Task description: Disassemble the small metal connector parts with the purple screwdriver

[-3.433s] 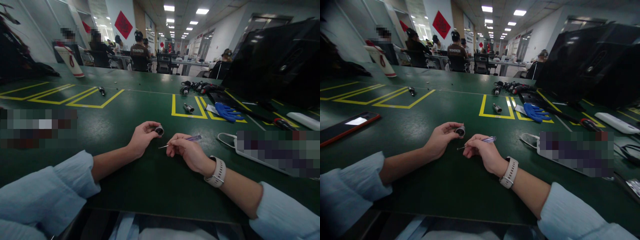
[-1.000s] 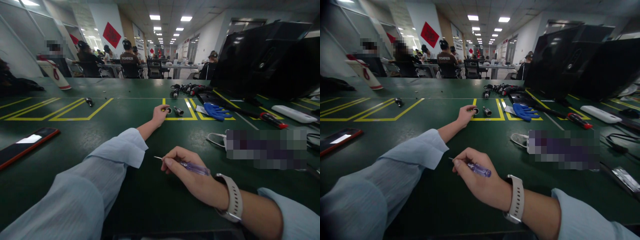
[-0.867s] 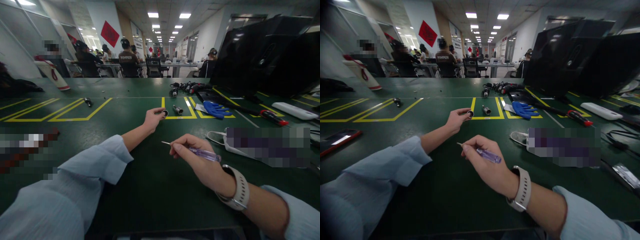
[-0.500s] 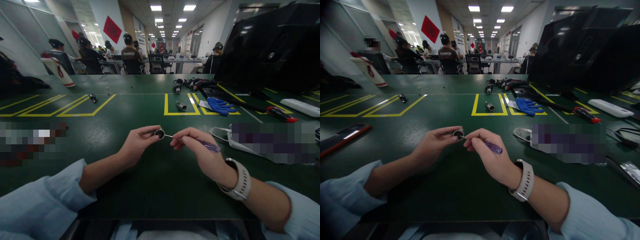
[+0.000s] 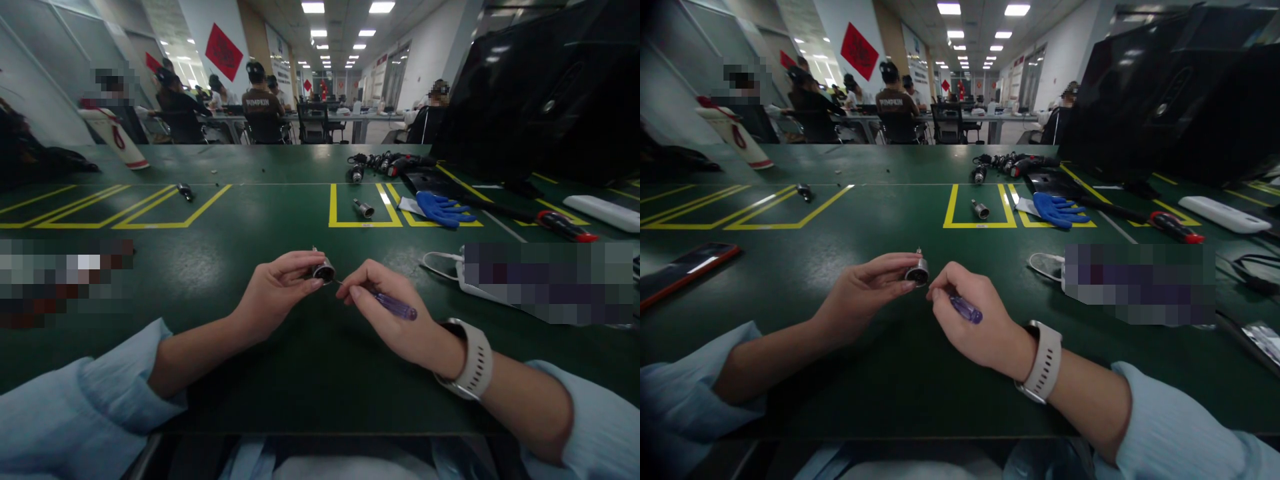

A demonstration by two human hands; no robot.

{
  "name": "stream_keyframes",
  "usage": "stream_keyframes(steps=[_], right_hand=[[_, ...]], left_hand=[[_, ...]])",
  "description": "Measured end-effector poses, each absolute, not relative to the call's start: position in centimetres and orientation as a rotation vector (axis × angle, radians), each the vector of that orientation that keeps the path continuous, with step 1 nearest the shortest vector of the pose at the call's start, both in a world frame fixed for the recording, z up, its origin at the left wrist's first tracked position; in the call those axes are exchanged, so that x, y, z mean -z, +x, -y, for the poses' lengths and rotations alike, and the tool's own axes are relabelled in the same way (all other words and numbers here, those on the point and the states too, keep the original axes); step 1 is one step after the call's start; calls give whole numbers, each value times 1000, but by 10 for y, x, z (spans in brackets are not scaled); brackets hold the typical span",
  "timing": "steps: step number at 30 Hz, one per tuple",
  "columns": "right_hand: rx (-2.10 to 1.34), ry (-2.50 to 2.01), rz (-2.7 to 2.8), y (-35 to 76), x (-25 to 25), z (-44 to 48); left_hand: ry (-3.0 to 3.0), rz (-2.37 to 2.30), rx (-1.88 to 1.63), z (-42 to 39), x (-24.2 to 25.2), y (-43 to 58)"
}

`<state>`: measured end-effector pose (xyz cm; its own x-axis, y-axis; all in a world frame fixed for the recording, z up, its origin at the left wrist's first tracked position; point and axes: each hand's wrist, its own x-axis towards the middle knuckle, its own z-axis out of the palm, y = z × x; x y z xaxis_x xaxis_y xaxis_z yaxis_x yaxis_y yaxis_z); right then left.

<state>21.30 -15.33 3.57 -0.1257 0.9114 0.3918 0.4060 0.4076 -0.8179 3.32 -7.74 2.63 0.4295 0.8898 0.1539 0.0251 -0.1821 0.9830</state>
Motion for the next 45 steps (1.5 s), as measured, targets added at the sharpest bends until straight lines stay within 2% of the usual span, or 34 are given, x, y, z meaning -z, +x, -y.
stream_keyframes(steps=[14, 45], right_hand=[[-577, -1089, 1738, 211, -27, 154], [-467, -1107, 1798, 203, -26, 152]], left_hand=[[1364, -845, -905, 76, -24, 36], [1402, -933, -1002, 77, -27, 46]])
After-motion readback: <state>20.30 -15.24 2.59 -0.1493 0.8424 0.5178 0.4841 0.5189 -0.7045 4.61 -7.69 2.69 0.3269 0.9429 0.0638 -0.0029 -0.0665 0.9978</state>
